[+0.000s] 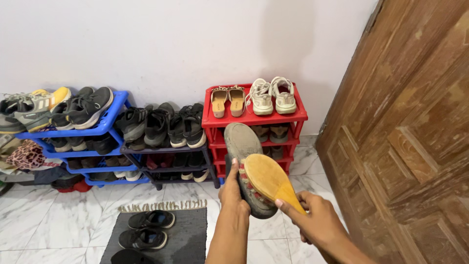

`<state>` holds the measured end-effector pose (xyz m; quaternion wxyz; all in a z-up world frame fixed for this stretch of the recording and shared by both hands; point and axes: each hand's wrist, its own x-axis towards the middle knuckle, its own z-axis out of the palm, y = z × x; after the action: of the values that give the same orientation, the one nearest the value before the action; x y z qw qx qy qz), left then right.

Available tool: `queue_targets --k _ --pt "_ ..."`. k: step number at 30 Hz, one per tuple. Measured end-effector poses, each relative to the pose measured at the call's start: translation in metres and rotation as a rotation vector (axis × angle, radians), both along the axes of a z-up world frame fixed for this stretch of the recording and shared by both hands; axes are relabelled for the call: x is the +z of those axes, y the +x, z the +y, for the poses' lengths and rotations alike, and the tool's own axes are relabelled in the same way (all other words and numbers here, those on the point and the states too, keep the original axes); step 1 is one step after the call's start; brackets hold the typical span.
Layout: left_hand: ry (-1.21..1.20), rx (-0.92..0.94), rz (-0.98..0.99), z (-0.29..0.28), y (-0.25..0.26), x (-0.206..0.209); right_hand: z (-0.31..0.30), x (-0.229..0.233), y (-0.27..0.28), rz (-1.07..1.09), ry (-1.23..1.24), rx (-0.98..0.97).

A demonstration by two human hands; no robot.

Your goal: The person uses a wooden-handled brush to clean the soles and uppers of several pairs of shoes. They pick up each shoe from a mat or rack, brush it thoroughly, and return it to the rack.

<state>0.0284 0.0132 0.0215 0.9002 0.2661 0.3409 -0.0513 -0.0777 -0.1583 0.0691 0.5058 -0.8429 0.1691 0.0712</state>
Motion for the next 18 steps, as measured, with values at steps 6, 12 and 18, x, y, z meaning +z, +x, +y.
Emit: queue_targets --k 6,12,18 --pt "0.052 0.056 0.039 0.01 0.0 0.005 -0.029 -0.011 -0.004 0.06 -0.085 -0.045" --pt "0.054 0.071 0.063 0.012 -0.006 0.005 -0.038 -0.007 -0.015 0.071 0.088 -0.082" --pt "0.062 0.108 0.053 0.005 -0.008 -0.002 -0.022 -0.034 -0.023 -0.124 -0.227 0.185"
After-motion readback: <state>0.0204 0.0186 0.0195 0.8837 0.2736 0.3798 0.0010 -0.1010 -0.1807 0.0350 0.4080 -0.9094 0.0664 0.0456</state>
